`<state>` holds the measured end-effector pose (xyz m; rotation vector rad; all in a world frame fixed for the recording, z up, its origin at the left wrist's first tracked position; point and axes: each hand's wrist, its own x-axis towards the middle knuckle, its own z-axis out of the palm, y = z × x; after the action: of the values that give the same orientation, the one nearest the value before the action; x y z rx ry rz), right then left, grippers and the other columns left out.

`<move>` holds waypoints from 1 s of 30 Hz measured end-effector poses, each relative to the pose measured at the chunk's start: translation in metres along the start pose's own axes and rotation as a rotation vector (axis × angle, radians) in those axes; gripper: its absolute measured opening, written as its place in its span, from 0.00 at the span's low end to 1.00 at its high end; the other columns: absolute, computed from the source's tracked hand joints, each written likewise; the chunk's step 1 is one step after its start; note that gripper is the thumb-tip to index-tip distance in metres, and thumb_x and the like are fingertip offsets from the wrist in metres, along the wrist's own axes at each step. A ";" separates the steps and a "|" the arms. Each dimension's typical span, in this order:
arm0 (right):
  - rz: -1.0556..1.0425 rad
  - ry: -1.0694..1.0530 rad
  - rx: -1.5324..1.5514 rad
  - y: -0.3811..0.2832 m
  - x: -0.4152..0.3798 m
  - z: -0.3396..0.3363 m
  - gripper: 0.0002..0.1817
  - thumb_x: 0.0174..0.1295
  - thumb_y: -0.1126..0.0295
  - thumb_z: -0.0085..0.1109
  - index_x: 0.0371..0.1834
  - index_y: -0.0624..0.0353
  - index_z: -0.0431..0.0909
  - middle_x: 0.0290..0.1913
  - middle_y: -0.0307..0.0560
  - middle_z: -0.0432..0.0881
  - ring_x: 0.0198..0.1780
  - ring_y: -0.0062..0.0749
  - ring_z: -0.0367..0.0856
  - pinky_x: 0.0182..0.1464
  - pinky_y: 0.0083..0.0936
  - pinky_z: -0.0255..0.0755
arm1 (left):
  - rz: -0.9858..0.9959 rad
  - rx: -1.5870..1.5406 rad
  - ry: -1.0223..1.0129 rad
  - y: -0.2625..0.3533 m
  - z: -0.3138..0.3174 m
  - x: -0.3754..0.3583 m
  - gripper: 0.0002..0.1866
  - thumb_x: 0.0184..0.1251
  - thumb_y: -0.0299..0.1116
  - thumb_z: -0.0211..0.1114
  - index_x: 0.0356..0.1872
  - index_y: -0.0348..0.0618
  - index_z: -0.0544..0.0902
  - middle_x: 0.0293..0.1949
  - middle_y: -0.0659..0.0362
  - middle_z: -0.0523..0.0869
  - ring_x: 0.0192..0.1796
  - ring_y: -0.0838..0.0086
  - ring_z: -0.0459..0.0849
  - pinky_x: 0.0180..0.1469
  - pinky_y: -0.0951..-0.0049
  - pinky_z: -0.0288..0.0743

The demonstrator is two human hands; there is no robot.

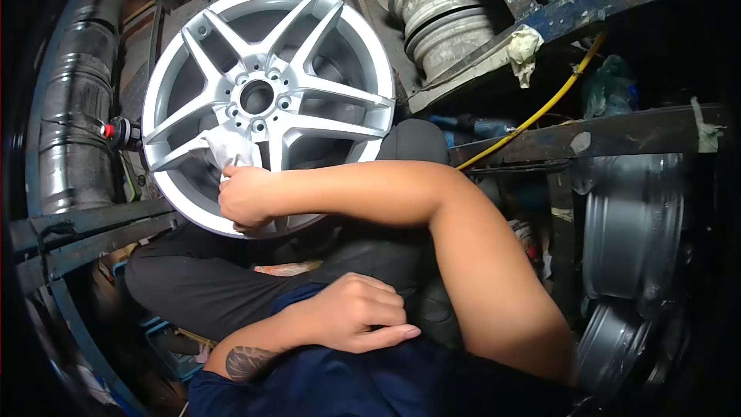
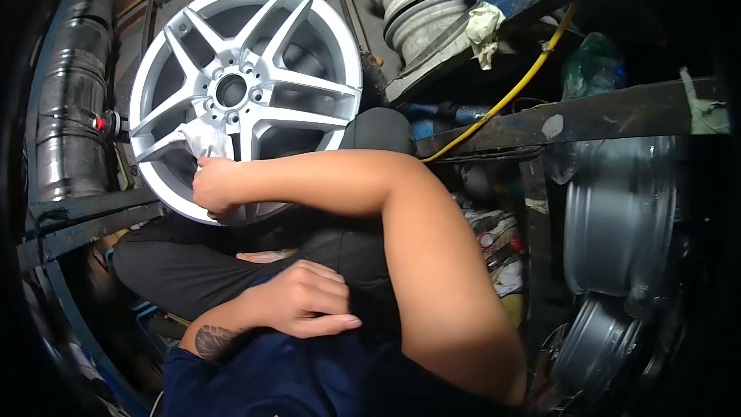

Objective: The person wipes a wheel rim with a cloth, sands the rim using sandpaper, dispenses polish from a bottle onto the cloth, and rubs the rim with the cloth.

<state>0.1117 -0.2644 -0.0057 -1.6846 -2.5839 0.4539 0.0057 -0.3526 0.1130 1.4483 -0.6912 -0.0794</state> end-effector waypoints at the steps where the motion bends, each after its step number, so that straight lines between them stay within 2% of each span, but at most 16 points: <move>1: -0.009 0.001 0.009 -0.001 0.004 -0.001 0.16 0.62 0.53 0.63 0.34 0.52 0.92 0.40 0.43 0.93 0.53 0.39 0.88 0.63 0.43 0.68 | -0.005 -0.023 0.016 0.007 -0.015 -0.003 0.17 0.72 0.30 0.72 0.21 0.39 0.79 0.21 0.55 0.74 0.24 0.57 0.75 0.29 0.58 0.69; 4: 0.054 -0.035 0.043 0.005 -0.002 0.005 0.16 0.61 0.54 0.64 0.40 0.50 0.94 0.44 0.45 0.93 0.57 0.40 0.88 0.68 0.46 0.66 | -0.185 -0.122 -0.084 0.032 -0.081 -0.043 0.10 0.67 0.26 0.74 0.24 0.39 0.88 0.23 0.56 0.84 0.27 0.65 0.83 0.26 0.64 0.70; 6: 0.037 -0.085 0.035 0.006 0.005 0.002 0.16 0.62 0.55 0.64 0.43 0.49 0.94 0.49 0.46 0.93 0.58 0.40 0.88 0.70 0.48 0.65 | 0.463 -0.143 -0.577 0.041 -0.131 -0.049 0.05 0.67 0.29 0.73 0.37 0.37 0.89 0.33 0.51 0.90 0.29 0.65 0.86 0.28 0.64 0.74; 7: 0.034 -0.098 0.022 0.005 0.007 -0.003 0.16 0.62 0.55 0.64 0.44 0.49 0.94 0.51 0.45 0.93 0.58 0.40 0.88 0.71 0.49 0.64 | 0.442 -0.120 -0.599 0.055 -0.148 -0.051 0.07 0.66 0.29 0.74 0.39 0.37 0.88 0.35 0.50 0.89 0.32 0.64 0.86 0.31 0.63 0.74; 14: 0.061 0.036 0.020 0.002 0.007 0.003 0.14 0.55 0.61 0.68 0.41 0.50 0.94 0.47 0.44 0.94 0.55 0.40 0.90 0.69 0.49 0.66 | -0.360 0.641 0.346 0.132 -0.176 -0.109 0.28 0.60 0.33 0.79 0.59 0.35 0.79 0.52 0.49 0.85 0.51 0.59 0.83 0.52 0.59 0.74; 16: 0.175 0.074 0.281 0.001 0.000 -0.016 0.13 0.54 0.61 0.66 0.35 0.57 0.93 0.42 0.54 0.93 0.47 0.49 0.92 0.52 0.46 0.80 | -0.489 0.711 0.605 0.142 -0.170 -0.127 0.34 0.58 0.34 0.81 0.64 0.35 0.76 0.57 0.48 0.83 0.57 0.57 0.82 0.58 0.58 0.74; 17: 0.250 0.162 0.442 -0.001 -0.015 -0.043 0.15 0.57 0.60 0.64 0.33 0.62 0.91 0.40 0.60 0.91 0.44 0.56 0.91 0.46 0.47 0.83 | -0.534 0.714 0.687 0.140 -0.170 -0.128 0.37 0.57 0.34 0.82 0.67 0.35 0.75 0.59 0.48 0.83 0.60 0.56 0.82 0.61 0.57 0.74; 18: 0.331 0.194 0.563 0.000 -0.012 -0.055 0.18 0.63 0.57 0.61 0.34 0.63 0.90 0.38 0.62 0.90 0.44 0.59 0.89 0.48 0.49 0.82 | -0.581 0.701 0.743 0.131 -0.170 -0.126 0.41 0.56 0.35 0.83 0.70 0.35 0.73 0.61 0.48 0.82 0.62 0.56 0.82 0.64 0.56 0.74; 20: 0.221 0.536 0.909 0.012 -0.014 -0.062 0.21 0.74 0.56 0.54 0.34 0.62 0.87 0.37 0.60 0.87 0.42 0.61 0.87 0.47 0.50 0.80 | -0.660 0.622 0.781 0.094 -0.175 -0.117 0.47 0.55 0.36 0.85 0.76 0.34 0.71 0.66 0.47 0.81 0.68 0.54 0.81 0.71 0.55 0.74; 21: 0.112 0.786 0.902 0.014 -0.021 -0.076 0.19 0.77 0.59 0.53 0.36 0.63 0.85 0.41 0.60 0.87 0.44 0.58 0.86 0.50 0.47 0.79 | -0.691 0.571 0.763 0.067 -0.179 -0.109 0.62 0.48 0.38 0.89 0.82 0.36 0.58 0.79 0.47 0.65 0.79 0.53 0.68 0.79 0.53 0.62; 22: 0.008 0.833 0.838 0.028 -0.018 -0.071 0.18 0.79 0.60 0.52 0.40 0.64 0.83 0.49 0.62 0.86 0.49 0.57 0.85 0.54 0.45 0.78 | -0.491 0.680 0.733 0.016 -0.184 -0.137 0.65 0.46 0.40 0.90 0.84 0.39 0.56 0.82 0.47 0.58 0.83 0.52 0.60 0.83 0.52 0.54; 24: 0.054 0.519 0.730 0.024 -0.040 -0.096 0.20 0.80 0.57 0.52 0.51 0.67 0.80 0.65 0.66 0.76 0.60 0.61 0.80 0.62 0.46 0.76 | -0.197 0.640 0.843 -0.056 -0.183 -0.138 0.57 0.55 0.39 0.86 0.82 0.41 0.59 0.83 0.46 0.55 0.83 0.55 0.58 0.83 0.53 0.54; 25: 0.169 0.475 0.520 0.017 -0.043 -0.088 0.20 0.78 0.56 0.56 0.52 0.66 0.80 0.65 0.67 0.75 0.60 0.63 0.80 0.64 0.49 0.74 | -0.039 0.433 0.860 -0.082 -0.190 -0.139 0.50 0.58 0.35 0.82 0.79 0.41 0.62 0.77 0.46 0.65 0.79 0.60 0.66 0.78 0.57 0.64; 27: 0.307 0.439 0.069 -0.007 -0.055 -0.100 0.21 0.66 0.58 0.70 0.53 0.63 0.82 0.67 0.64 0.76 0.58 0.57 0.83 0.61 0.48 0.76 | -0.261 0.046 0.997 -0.089 -0.194 -0.118 0.35 0.67 0.27 0.71 0.75 0.44 0.69 0.71 0.50 0.76 0.70 0.66 0.78 0.71 0.65 0.74; 29: 0.288 0.709 -0.087 -0.032 -0.048 -0.108 0.25 0.62 0.57 0.74 0.57 0.61 0.83 0.66 0.64 0.78 0.58 0.54 0.84 0.61 0.47 0.76 | -0.291 0.172 1.035 -0.103 -0.207 -0.120 0.31 0.69 0.25 0.70 0.72 0.45 0.71 0.63 0.54 0.83 0.62 0.71 0.85 0.64 0.69 0.79; 30: 0.228 0.771 0.100 -0.058 -0.042 -0.121 0.26 0.62 0.58 0.74 0.58 0.62 0.83 0.65 0.64 0.79 0.58 0.55 0.84 0.63 0.47 0.75 | -0.289 0.209 0.973 -0.114 -0.219 -0.123 0.29 0.70 0.26 0.70 0.70 0.44 0.73 0.62 0.55 0.84 0.61 0.72 0.85 0.64 0.69 0.79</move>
<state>0.0993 -0.2964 0.1303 -1.6791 -1.8028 -0.0707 0.0515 -0.1225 -0.0325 1.5558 0.3145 0.4623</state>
